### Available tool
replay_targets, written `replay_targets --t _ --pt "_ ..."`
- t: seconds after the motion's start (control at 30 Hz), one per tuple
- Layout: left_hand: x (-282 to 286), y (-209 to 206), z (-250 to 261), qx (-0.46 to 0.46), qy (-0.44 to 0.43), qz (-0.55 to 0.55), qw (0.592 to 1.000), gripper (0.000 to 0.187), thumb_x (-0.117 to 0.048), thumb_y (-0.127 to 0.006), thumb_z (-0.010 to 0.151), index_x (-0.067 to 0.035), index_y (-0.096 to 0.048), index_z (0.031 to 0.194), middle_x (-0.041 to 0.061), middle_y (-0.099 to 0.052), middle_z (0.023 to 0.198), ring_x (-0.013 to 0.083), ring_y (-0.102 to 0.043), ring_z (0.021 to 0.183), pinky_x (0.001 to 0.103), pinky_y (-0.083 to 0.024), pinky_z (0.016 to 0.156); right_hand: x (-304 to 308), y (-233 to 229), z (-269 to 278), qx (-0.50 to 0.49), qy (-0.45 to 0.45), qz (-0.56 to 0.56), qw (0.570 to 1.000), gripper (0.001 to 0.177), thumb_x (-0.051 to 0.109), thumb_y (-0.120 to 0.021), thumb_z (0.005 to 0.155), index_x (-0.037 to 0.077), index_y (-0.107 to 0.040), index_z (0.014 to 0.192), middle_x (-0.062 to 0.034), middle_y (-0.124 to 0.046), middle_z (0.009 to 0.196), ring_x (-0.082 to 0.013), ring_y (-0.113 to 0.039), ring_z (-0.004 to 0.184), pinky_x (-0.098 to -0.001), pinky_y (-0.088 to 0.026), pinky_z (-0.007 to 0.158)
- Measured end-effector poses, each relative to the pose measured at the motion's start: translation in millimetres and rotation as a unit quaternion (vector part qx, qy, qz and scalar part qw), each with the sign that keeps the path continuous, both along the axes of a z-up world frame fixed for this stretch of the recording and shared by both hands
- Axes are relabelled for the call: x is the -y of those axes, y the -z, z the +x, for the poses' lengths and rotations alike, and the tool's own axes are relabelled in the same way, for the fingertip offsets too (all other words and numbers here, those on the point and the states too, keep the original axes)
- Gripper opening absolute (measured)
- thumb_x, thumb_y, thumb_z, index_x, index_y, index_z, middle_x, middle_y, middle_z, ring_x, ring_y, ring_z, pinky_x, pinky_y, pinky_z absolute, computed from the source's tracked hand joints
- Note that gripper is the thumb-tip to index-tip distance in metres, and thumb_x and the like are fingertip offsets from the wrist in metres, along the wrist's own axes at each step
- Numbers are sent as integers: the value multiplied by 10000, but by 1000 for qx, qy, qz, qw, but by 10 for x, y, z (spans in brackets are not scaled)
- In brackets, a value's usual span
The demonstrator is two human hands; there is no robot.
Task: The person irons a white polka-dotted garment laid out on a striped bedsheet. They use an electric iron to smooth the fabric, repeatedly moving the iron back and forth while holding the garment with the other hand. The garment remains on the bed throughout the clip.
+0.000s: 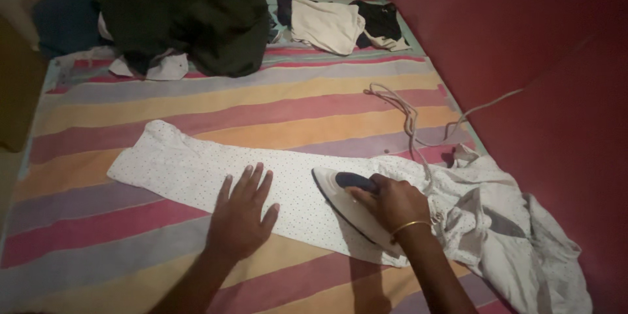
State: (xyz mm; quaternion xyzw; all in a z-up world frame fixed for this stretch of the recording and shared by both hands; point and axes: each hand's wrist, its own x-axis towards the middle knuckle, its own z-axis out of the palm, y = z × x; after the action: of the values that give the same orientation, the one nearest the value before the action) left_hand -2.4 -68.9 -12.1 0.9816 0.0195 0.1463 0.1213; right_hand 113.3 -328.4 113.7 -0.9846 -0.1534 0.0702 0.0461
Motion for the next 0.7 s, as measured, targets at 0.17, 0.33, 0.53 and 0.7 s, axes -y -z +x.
replay_targets --t 0.17,0.33,0.53,0.7 --pt "45 -84 -38 -25 -12 -29 999 672 -442 -480 942 -80 -394 1502 159 -327 1605 308 -282 1486 542 -167 1189 71 -52 -95 -115 4 -21 993 531 706 -647 787 225 -782 966 -129 -776 749 -312 -775 752 -433 -597 713" --pt "76 -115 -87 31 -17 -29 999 649 -433 -496 945 -87 -437 1491 153 -380 1589 297 -317 1482 544 -203 1191 191 -18 -237 -65 -27 -20 997 573 727 -691 744 194 -780 935 -125 -755 774 -342 -745 780 -462 -580 702" --pt "62 -133 -82 19 -21 -51 998 666 -434 -514 934 -82 -436 1494 164 -374 1589 305 -318 1486 541 -200 1191 223 71 -222 -27 -15 7 999 552 704 -702 739 178 -779 886 -130 -754 741 -354 -734 740 -478 -575 661" --pt "65 -133 -40 19 -26 -43 999 671 -433 -524 928 -71 -434 1486 175 -365 1587 315 -322 1473 540 -202 1186 261 132 -282 36 -99 -16 994 560 739 -697 728 216 -782 908 -161 -735 688 -376 -727 672 -488 -574 617"
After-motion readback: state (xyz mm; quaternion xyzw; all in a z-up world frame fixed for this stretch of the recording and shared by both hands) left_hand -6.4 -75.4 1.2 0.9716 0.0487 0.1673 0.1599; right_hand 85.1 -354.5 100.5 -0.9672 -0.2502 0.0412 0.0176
